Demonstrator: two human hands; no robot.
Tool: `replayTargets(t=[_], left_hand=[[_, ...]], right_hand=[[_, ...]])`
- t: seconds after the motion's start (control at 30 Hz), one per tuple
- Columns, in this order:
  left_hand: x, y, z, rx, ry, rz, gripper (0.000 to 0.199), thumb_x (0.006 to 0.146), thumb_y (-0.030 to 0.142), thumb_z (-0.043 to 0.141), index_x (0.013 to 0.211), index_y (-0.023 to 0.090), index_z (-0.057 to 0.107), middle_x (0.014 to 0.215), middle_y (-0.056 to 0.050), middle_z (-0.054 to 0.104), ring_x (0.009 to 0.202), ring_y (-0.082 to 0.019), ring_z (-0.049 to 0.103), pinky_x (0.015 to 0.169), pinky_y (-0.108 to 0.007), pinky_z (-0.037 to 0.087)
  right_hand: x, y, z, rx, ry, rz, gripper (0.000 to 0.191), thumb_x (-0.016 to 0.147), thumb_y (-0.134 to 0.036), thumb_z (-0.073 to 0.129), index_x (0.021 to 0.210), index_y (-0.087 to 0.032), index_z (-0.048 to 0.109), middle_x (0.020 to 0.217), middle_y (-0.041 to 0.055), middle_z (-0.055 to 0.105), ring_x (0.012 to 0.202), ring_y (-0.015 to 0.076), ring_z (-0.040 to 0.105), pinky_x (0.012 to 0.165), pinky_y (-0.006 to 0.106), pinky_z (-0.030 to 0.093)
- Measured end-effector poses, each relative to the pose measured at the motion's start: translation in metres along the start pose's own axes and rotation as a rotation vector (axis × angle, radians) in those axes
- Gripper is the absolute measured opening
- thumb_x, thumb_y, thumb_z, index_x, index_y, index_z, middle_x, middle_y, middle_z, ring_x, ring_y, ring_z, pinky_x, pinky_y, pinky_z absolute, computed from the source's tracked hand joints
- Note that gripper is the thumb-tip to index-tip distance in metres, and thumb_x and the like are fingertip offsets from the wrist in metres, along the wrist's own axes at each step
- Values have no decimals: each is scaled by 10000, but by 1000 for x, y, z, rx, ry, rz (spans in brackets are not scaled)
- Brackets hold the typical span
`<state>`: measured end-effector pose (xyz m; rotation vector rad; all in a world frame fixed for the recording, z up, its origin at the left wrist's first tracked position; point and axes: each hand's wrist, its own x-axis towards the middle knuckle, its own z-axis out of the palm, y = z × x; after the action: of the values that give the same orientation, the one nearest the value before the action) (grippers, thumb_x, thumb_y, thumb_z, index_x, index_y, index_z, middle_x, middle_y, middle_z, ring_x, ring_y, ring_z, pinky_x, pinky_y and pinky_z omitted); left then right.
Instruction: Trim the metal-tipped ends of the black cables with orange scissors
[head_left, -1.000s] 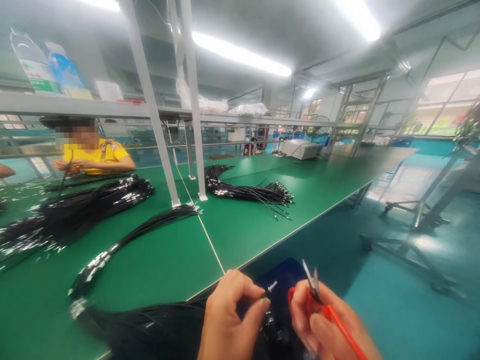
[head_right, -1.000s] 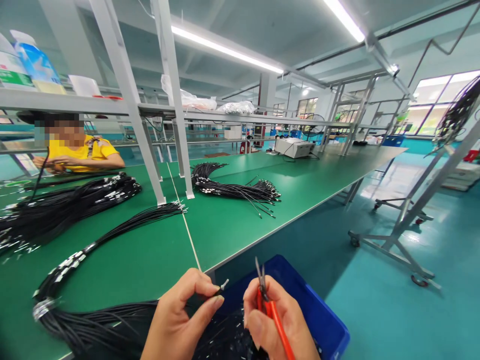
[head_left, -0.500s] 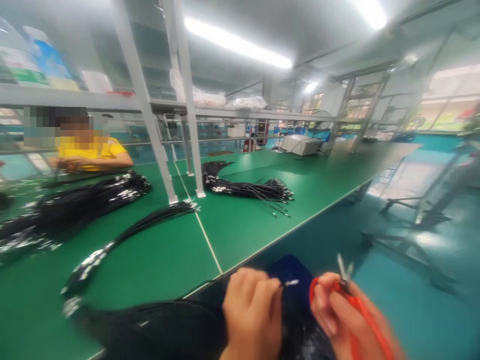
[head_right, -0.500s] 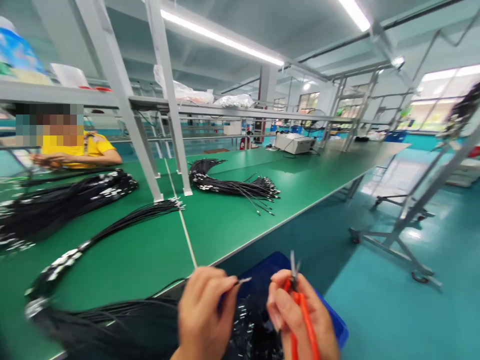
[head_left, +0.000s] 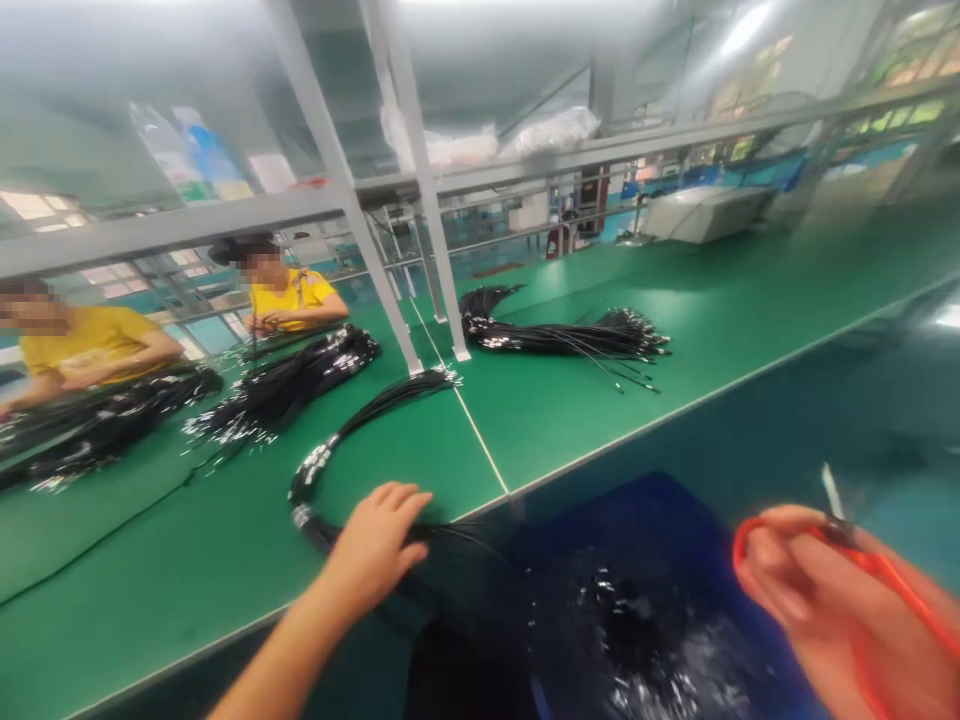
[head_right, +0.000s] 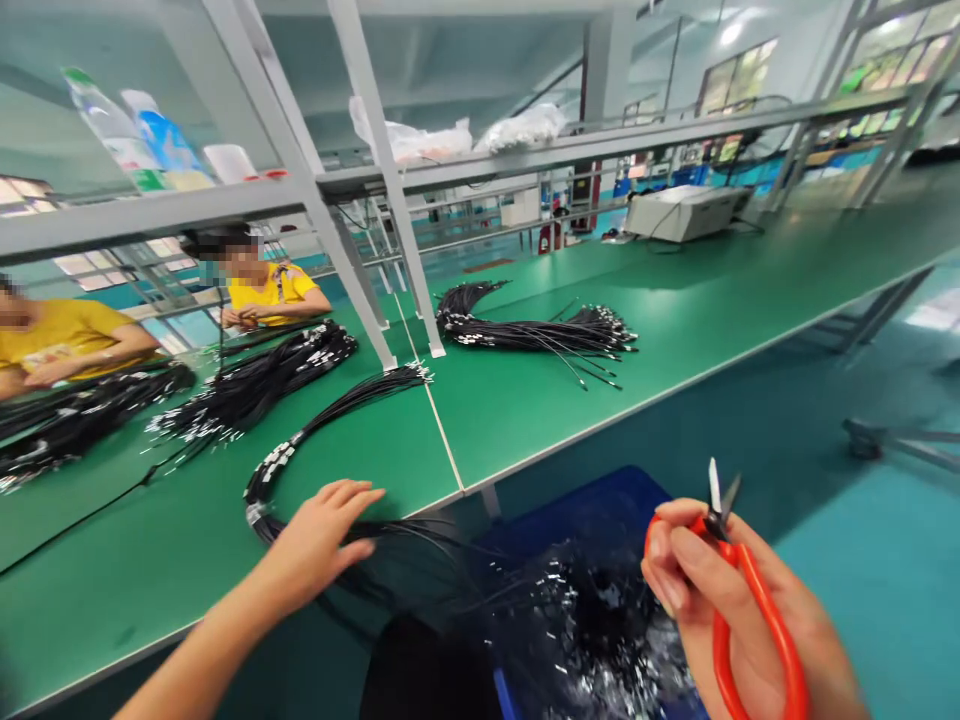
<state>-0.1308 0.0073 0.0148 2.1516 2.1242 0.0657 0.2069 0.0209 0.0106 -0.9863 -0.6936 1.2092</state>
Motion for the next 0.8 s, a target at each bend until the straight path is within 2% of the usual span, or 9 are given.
replayTargets(t=[0.13,0.2,0.3,0.4,0.5,0.53,0.57,0.63,0.8], left_hand=[[-34,-57,6,220,-126,-76,761,549,102,569,1296,239,515,1353,-101,555,1266,-317,459,1067,-494,279],[-43,-71,16,348,-28,-40,667,616,62,497,1266,203,535,1292,-117,599,1203,-297,518,1051,-467,299],[-43,-70,20,442,53,49,384,691,18,406,945,170,651,959,-119,709,957,-285,626,894,-388,416],[-32,-41,5,446,108,78,299,724,15,378,736,207,606,755,-61,682,768,-249,626,719,-322,418],[-17,9,-14,390,349,-129,273,817,97,391,899,213,624,948,-82,699,795,-255,624,611,-306,374],[-12,26,-18,336,339,-149,288,832,111,396,955,231,628,1004,-76,702,842,-255,632,630,-301,379],[-6,43,-22,292,172,-53,297,816,94,418,959,243,631,952,-64,716,823,-249,645,614,-292,377],[5,71,-25,244,42,77,191,721,104,549,751,270,639,746,12,716,715,-218,657,577,-265,368],[25,106,-22,198,72,139,205,767,109,517,860,231,653,853,-59,721,806,-268,667,675,-339,419]], right_hand=[[-7,-5,15,84,18,17,209,553,-303,832,652,-209,674,574,-10,535,512,110,431,428,201,378],[-10,-5,19,106,-15,19,181,599,-291,805,692,-208,675,573,-19,531,506,99,419,437,190,365],[-11,-8,18,106,-33,14,168,630,-288,788,723,-206,674,587,-22,539,511,94,423,448,179,365],[-12,-15,14,117,5,-27,192,591,-291,810,703,-199,684,563,-24,529,504,92,421,432,171,356],[-14,-21,11,118,4,-63,180,608,-310,800,690,-205,680,560,-23,524,500,93,408,433,174,371],[-16,-24,11,112,-10,-66,170,618,-308,793,683,-207,673,566,-22,523,507,96,410,441,173,384],[-17,-26,11,104,-22,-65,166,623,-306,789,672,-208,664,570,-22,517,518,100,415,450,172,398],[-19,-30,9,73,-29,-58,182,613,-319,794,663,-211,656,587,-20,520,528,105,425,459,167,425],[-13,-28,-6,-129,30,-134,304,555,-475,828,684,-244,679,570,-19,554,488,109,482,421,146,462]])
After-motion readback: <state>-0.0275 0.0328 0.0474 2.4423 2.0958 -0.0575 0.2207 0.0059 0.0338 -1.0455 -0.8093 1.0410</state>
